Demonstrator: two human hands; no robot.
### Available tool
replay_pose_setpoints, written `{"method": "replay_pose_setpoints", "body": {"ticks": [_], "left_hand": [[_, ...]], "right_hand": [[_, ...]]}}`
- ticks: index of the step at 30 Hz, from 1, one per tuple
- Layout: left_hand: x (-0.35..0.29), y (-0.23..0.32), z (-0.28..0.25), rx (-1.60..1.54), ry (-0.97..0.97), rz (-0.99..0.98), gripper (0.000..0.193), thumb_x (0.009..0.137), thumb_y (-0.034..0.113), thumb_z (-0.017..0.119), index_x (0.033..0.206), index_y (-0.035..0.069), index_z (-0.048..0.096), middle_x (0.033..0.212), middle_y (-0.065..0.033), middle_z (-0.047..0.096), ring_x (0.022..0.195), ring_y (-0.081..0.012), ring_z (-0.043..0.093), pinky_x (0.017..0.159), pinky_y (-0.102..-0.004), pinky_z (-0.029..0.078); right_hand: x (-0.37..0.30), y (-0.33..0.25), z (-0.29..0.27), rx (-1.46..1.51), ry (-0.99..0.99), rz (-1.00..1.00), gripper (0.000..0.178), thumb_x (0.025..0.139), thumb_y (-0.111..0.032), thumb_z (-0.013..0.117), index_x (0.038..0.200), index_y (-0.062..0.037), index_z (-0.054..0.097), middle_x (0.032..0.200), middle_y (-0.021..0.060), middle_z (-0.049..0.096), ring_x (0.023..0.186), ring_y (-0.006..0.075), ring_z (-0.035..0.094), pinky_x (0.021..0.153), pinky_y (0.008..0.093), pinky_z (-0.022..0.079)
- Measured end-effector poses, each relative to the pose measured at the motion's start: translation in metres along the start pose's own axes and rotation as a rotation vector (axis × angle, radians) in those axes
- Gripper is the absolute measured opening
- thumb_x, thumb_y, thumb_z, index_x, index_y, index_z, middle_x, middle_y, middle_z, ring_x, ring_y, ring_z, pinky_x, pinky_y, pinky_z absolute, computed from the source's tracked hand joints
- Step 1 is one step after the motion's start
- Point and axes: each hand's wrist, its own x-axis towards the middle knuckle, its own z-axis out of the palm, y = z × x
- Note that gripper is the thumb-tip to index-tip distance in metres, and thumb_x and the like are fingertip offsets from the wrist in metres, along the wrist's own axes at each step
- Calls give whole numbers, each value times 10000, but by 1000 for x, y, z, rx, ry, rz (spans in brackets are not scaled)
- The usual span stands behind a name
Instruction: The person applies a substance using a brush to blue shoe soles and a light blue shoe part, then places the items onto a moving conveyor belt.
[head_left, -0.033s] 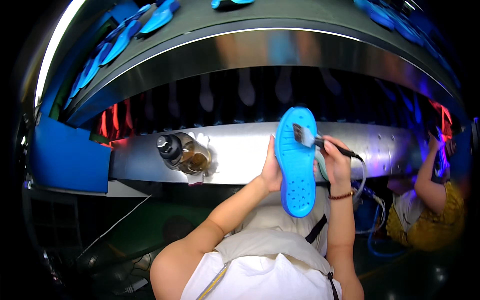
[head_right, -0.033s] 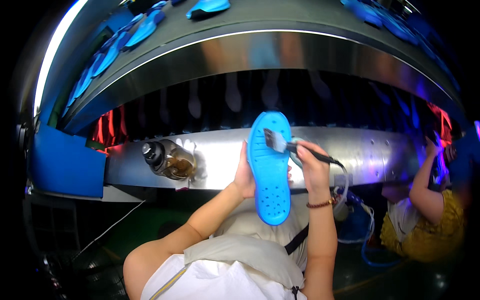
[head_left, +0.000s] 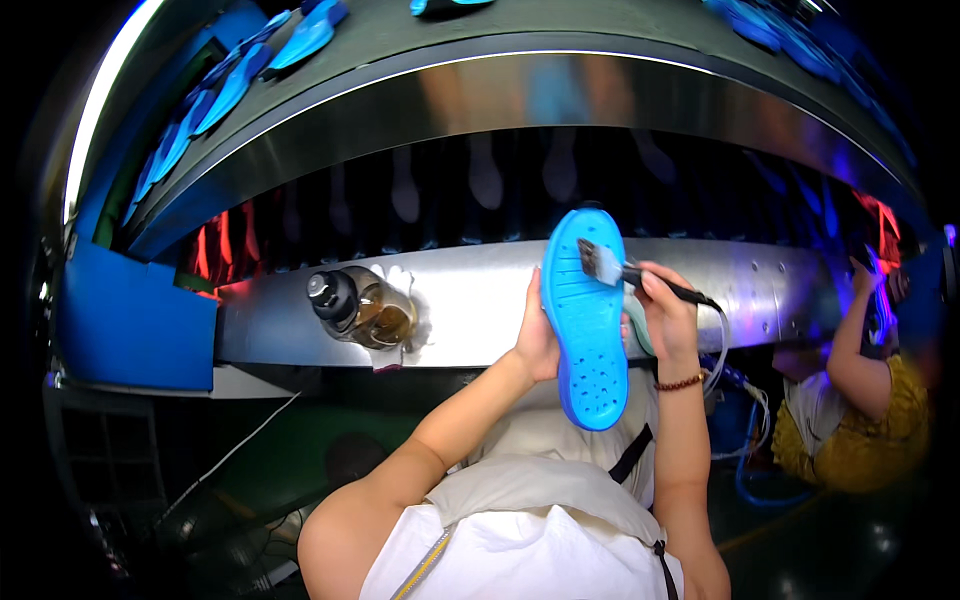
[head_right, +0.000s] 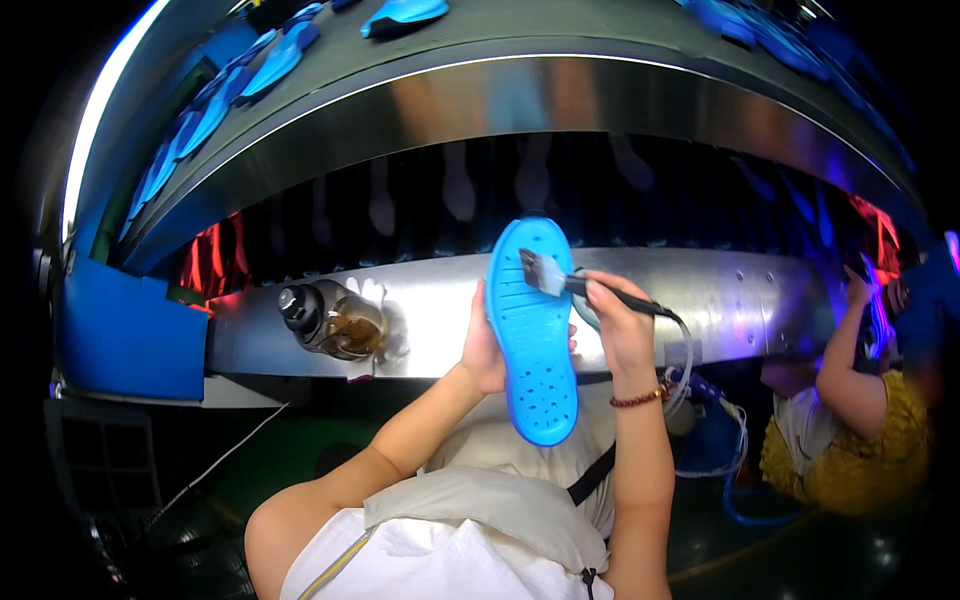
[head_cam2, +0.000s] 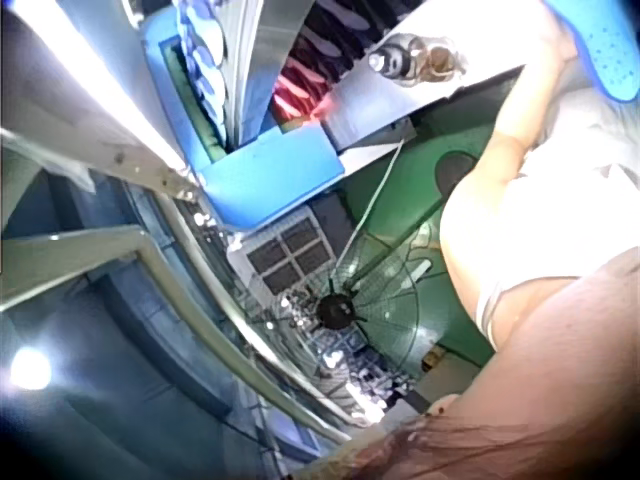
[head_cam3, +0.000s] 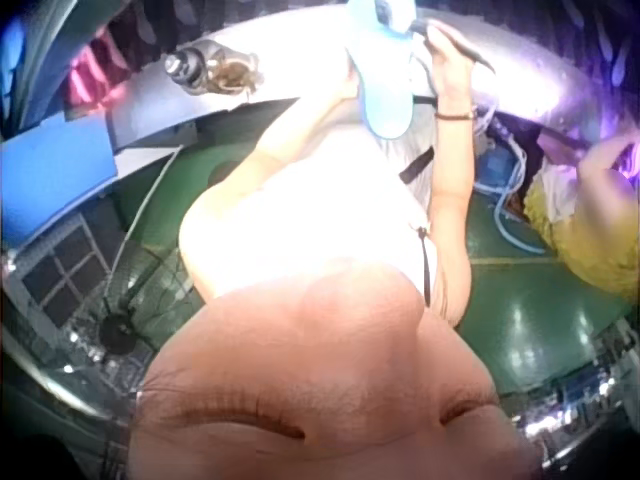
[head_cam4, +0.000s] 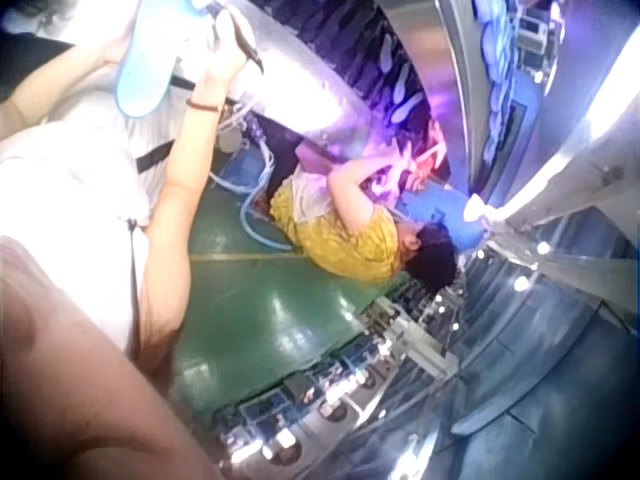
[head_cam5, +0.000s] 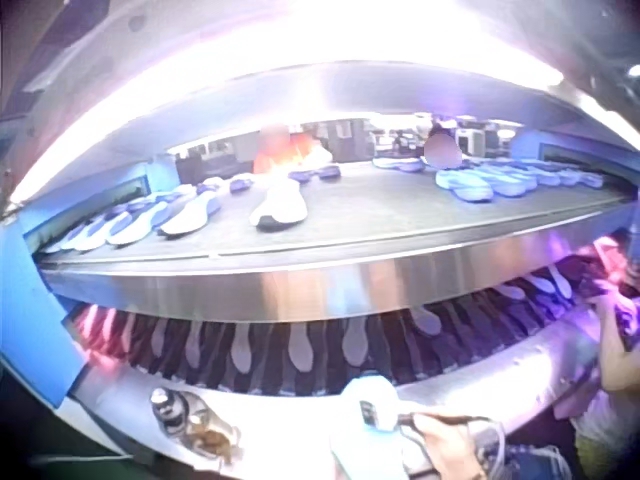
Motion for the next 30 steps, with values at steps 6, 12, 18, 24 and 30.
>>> {"method": "replay_pose_setpoints", "body": {"ticks": [6,12,18,24,30], "left_hand": [[6,-4,-9,115,5,56,834,759,708,125,1244,78,375,1070,-201,517,963,-319,528,865,-474,395],[15,10,-11,216,362,265,795,770,692,137,1205,83,405,1028,-175,532,937,-292,533,850,-432,412],[-3,34,-12,268,243,153,921,720,753,84,1178,32,430,962,-188,556,881,-309,561,791,-443,456],[6,9,14,176,239,113,910,710,764,113,1206,60,406,1042,-170,531,893,-298,549,794,-432,449],[7,17,16,327,232,128,866,717,754,164,1223,92,402,1099,-151,515,954,-275,536,817,-423,451]], "right_hand": [[16,-18,25,-325,55,-104,173,744,-16,614,909,33,607,822,68,618,740,112,567,666,214,448],[-15,1,57,-1102,-224,-629,165,677,-38,643,841,-28,631,757,99,629,727,201,601,652,284,462],[-38,-35,33,-740,-431,35,142,718,-56,644,851,-7,648,793,66,642,710,96,585,652,223,464],[-14,-35,50,-724,-308,-222,156,715,-32,637,867,5,641,806,104,634,742,128,592,655,224,464],[-15,-46,40,-432,-342,-127,136,724,37,592,855,37,626,851,120,635,777,148,598,683,250,484]]}}
